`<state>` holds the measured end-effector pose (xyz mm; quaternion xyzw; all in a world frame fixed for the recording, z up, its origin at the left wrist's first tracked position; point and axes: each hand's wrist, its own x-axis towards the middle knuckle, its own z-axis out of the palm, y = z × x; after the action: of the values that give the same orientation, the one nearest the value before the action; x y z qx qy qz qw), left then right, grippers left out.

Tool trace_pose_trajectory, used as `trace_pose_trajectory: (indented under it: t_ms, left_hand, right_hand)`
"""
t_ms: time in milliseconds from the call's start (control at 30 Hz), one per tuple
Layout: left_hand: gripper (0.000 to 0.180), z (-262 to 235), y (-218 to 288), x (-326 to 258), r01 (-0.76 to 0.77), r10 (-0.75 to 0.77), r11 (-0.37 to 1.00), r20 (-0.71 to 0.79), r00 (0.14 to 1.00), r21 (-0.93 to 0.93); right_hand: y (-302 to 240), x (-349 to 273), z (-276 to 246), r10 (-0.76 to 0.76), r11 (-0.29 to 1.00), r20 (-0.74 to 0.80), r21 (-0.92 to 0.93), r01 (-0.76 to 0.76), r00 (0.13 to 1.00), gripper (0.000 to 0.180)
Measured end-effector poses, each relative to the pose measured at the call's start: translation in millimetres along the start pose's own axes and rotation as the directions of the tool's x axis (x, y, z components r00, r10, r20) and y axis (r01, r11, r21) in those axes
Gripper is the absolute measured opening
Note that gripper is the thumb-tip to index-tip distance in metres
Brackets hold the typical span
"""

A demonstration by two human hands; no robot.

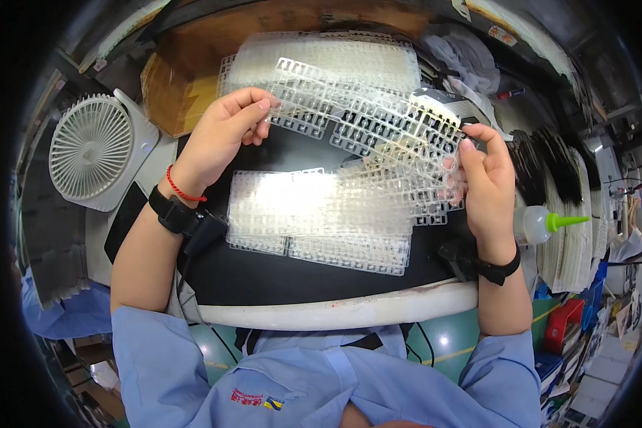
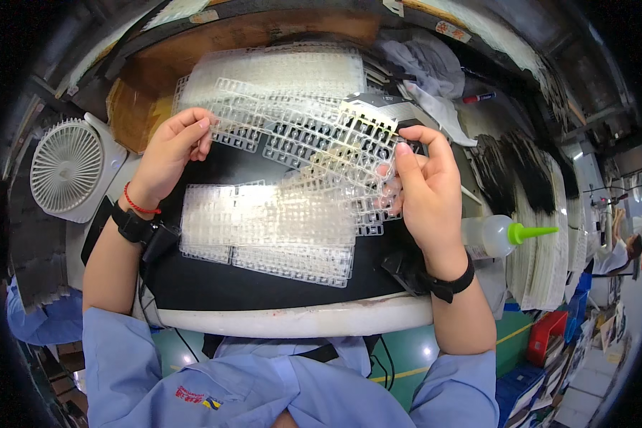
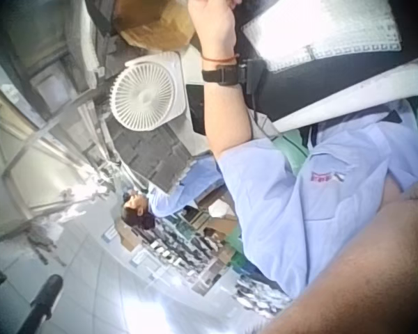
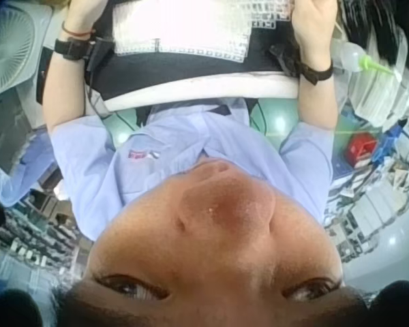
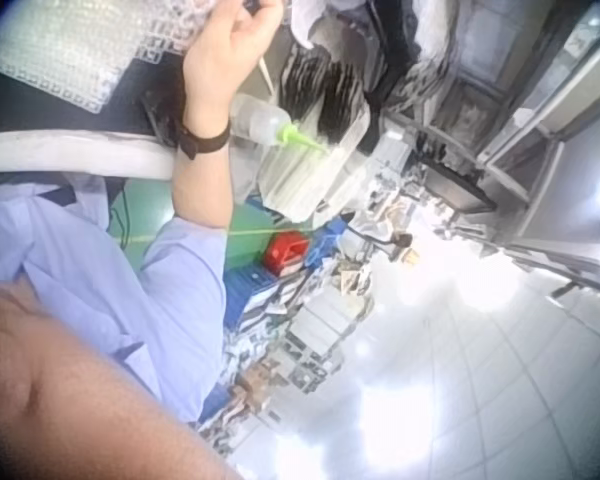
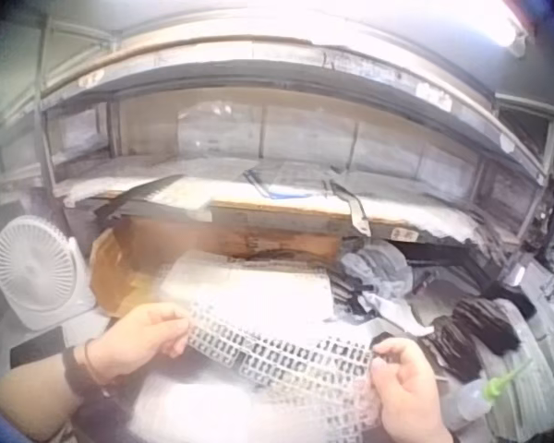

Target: Assembling plastic components onto led light strips and organizing finished parts.

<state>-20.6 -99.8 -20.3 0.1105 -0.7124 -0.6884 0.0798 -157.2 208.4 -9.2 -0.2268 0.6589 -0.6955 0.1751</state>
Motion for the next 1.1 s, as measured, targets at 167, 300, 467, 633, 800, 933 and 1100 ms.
trace_pose_trajectory:
  t_ms: [167,300,467,633,800,933,1100]
  left_hand:
    - [0.017,-7,-5,2,-0.051,0.054,0.998,-0.170,0.984,0.019]
    - [0.018,-16,-8,7,-0.086,0.082,0.996,-0.291,0.953,-0.001]
    - [0.020,-21,-8,9,-0.092,0.094,0.996,-0.365,0.926,0.022]
    - [0.025,-18,-10,8,-0.146,0.154,0.988,-0.358,0.921,0.049]
    - [0.026,-17,-8,7,-0.132,0.147,0.989,-0.354,0.924,0.067]
    - [0.026,-18,-9,8,-0.128,0.143,0.990,-0.356,0.924,0.064]
    - [0.025,-18,-8,8,-0.133,0.144,0.990,-0.365,0.920,0.054]
  right_hand:
    - [1,0,3,0.006,0.996,0.050,-0.094,-0.001,0.999,0.048]
    - [3,-1,5,-0.005,0.988,0.151,-0.150,0.028,0.989,0.068]
    - [8,-2,0,0.073,0.965,0.240,-0.263,-0.008,0.968,0.044]
    - [6,-3,1,0.087,0.968,0.227,-0.250,-0.028,0.970,0.031]
    - [4,-3,2,0.076,0.966,0.217,-0.257,-0.018,0.973,0.031]
    - [5,-2,3,0.073,0.971,0.218,-0.238,-0.019,0.973,0.030]
    - [4,-3,2,0.074,0.978,0.222,-0.205,-0.027,0.972,0.029]
